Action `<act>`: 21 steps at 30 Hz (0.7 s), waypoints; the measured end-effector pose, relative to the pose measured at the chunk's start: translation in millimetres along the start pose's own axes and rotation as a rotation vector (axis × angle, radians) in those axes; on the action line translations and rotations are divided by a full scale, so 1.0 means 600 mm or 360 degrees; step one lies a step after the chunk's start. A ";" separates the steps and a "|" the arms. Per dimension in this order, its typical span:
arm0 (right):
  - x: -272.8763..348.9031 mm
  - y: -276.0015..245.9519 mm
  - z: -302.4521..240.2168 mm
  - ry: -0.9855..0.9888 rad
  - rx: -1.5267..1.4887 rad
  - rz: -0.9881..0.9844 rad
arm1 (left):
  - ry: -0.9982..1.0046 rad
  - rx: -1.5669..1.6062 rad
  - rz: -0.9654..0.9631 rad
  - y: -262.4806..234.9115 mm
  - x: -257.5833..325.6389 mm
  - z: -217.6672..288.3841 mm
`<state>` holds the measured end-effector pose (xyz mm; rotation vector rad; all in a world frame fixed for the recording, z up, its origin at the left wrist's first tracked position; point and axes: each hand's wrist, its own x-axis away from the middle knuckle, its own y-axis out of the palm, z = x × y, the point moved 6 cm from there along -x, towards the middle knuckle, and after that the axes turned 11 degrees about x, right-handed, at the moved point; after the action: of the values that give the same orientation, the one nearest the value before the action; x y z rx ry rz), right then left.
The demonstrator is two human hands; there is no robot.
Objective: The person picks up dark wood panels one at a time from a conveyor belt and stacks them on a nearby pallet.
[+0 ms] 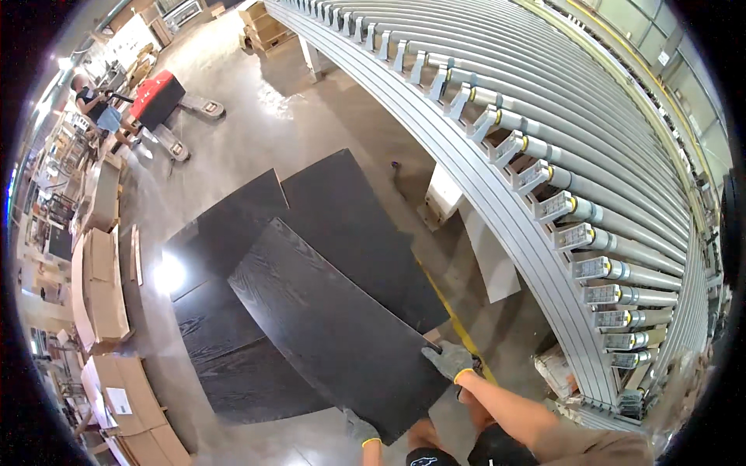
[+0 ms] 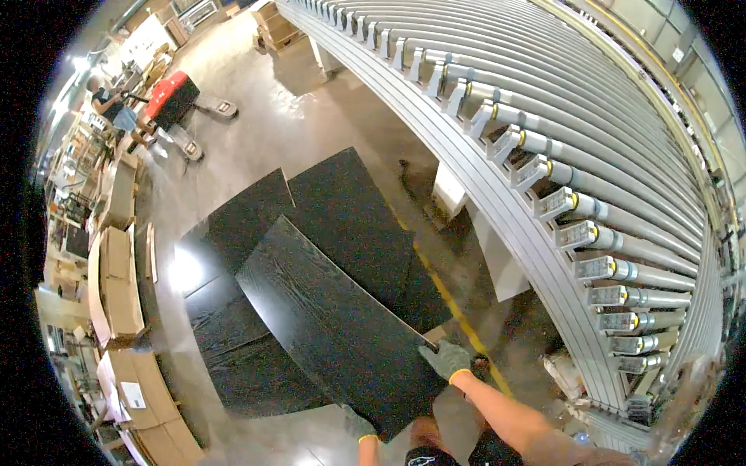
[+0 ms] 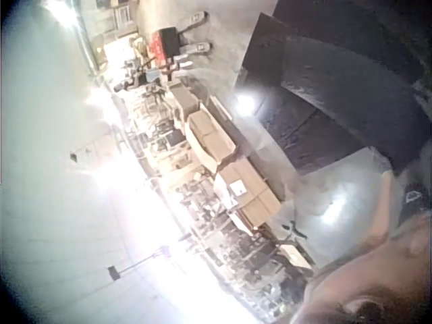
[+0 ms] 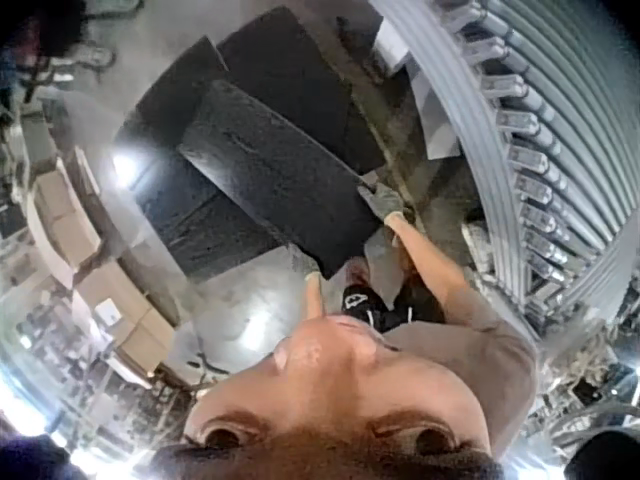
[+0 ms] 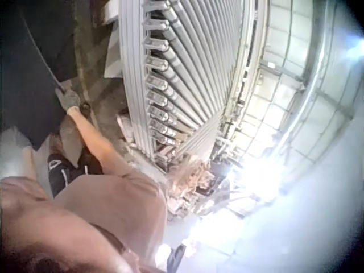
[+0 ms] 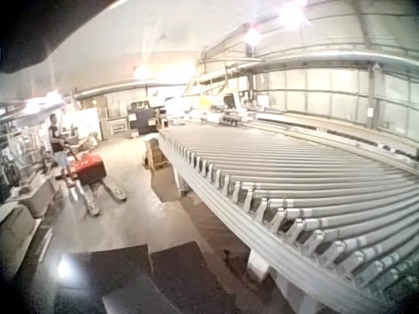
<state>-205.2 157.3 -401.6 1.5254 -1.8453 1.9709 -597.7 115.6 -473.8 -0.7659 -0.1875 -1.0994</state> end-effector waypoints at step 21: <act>0.168 0.078 0.288 -0.0324 0.0096 -0.0543 | 0.0582 -0.1406 -0.1258 -0.022 0.013 0.031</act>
<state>-182.0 -46.8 -403.9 1.9692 -1.4673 1.7853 -601.0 119.0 -450.3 -1.2960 0.3753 -2.1067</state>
